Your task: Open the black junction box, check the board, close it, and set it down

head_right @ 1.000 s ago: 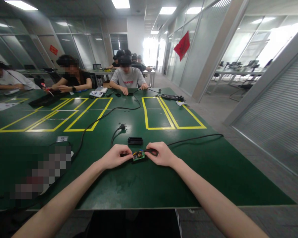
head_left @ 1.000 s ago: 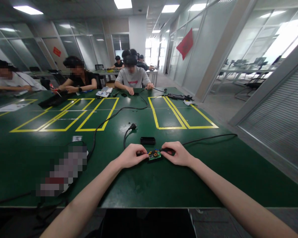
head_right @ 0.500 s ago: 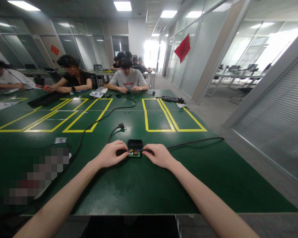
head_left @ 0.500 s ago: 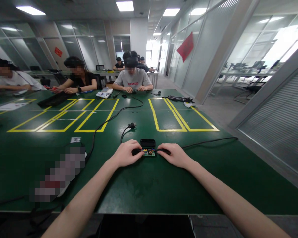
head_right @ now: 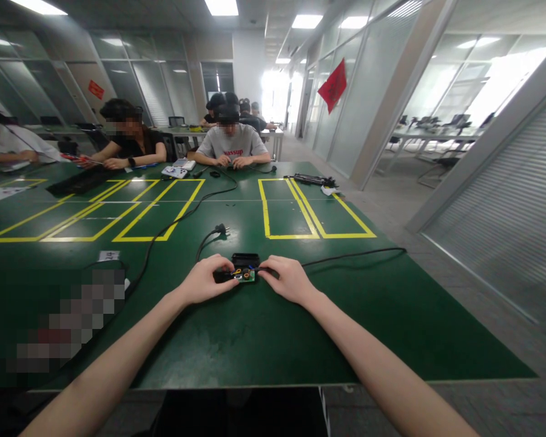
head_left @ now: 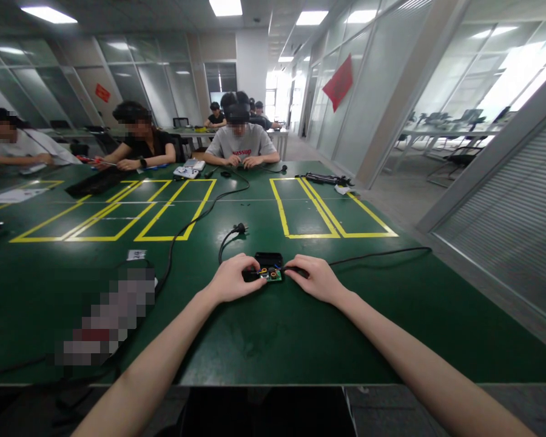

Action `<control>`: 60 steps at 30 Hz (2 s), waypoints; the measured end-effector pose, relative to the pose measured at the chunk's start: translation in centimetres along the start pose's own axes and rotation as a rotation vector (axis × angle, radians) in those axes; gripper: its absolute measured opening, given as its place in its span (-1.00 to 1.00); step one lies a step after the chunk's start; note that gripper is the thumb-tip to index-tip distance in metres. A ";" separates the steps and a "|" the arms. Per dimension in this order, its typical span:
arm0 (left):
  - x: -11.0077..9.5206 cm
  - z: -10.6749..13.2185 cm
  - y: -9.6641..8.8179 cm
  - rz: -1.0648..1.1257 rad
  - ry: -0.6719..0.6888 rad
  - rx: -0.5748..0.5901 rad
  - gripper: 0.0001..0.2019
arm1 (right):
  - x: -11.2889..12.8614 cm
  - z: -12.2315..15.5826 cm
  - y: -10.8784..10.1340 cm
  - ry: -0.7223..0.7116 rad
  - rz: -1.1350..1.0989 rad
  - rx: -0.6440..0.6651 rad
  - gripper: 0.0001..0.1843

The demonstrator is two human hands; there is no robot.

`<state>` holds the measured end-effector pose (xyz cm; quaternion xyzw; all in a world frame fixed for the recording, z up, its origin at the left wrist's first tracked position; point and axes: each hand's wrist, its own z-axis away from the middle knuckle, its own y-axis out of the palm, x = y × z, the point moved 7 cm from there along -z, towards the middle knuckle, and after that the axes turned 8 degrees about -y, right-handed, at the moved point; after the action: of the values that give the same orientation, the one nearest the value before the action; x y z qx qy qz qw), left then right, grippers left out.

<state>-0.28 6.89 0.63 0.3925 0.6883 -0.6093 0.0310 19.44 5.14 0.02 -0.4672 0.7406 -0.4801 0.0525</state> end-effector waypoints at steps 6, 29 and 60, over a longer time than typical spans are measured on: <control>-0.4 0.0 0.6 0.032 -0.017 -0.022 -0.79 | 0.4 0.0 0.0 -0.033 -0.008 0.009 -0.86; -0.7 0.1 0.9 0.075 0.091 0.053 -0.71 | -0.6 -0.2 0.9 0.108 -0.010 0.092 -0.78; 0.7 -0.3 -0.6 0.159 0.035 0.037 -0.87 | -0.3 -0.1 0.3 -0.032 -0.087 0.082 -0.88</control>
<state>-1.03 7.58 0.85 0.4570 0.6440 -0.6106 0.0597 19.35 5.43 -0.31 -0.5041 0.6981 -0.5045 0.0625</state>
